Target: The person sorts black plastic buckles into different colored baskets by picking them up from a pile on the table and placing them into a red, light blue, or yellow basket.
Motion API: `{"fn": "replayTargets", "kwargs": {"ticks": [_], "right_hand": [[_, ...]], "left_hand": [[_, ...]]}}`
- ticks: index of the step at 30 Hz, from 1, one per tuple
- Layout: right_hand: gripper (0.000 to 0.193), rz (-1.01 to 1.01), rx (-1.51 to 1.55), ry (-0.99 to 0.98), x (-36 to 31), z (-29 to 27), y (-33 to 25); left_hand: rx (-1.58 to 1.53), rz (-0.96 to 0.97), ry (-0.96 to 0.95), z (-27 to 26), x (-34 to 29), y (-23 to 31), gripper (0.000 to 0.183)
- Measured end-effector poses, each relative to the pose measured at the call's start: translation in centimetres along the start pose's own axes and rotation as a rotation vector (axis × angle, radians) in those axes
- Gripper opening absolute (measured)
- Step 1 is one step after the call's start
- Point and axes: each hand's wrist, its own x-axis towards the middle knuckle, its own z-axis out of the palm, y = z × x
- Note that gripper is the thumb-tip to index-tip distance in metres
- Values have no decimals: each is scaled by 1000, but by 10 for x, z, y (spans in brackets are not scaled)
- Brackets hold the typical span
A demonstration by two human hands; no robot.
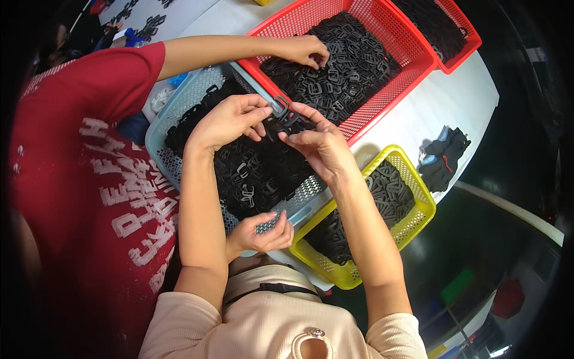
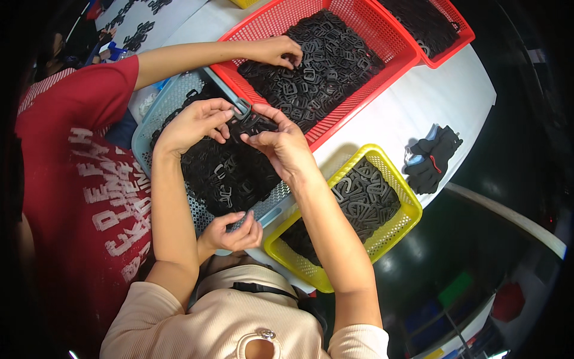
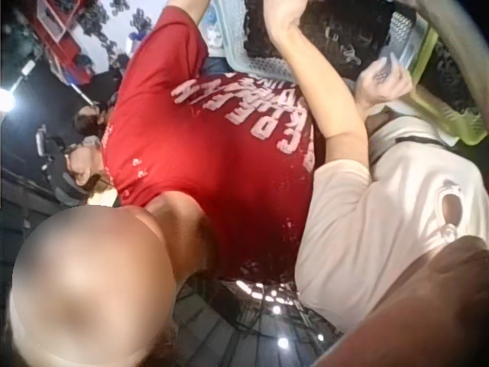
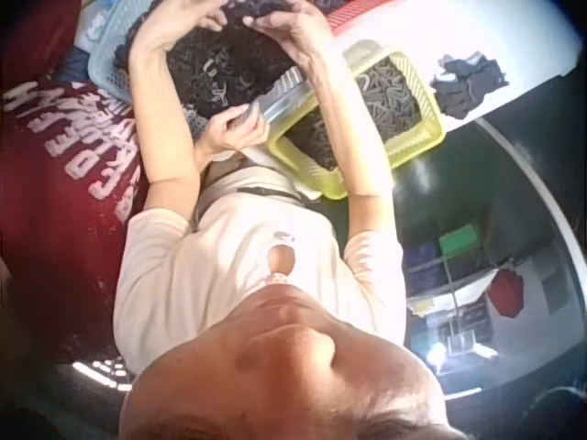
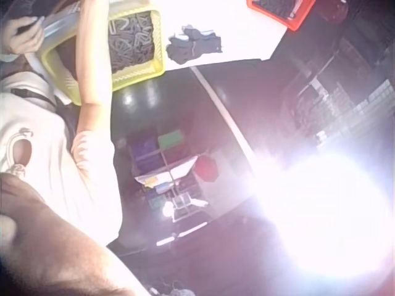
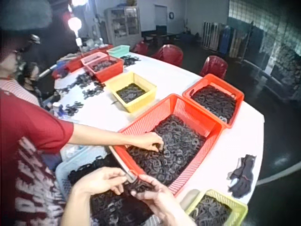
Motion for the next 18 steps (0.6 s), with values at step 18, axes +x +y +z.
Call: {"fn": "replayTargets", "kwargs": {"ticks": [18], "right_hand": [[22, -452, -1487, 57, 10, -9, -62]], "left_hand": [[183, 142, 157, 5, 8, 8, 18]]}}
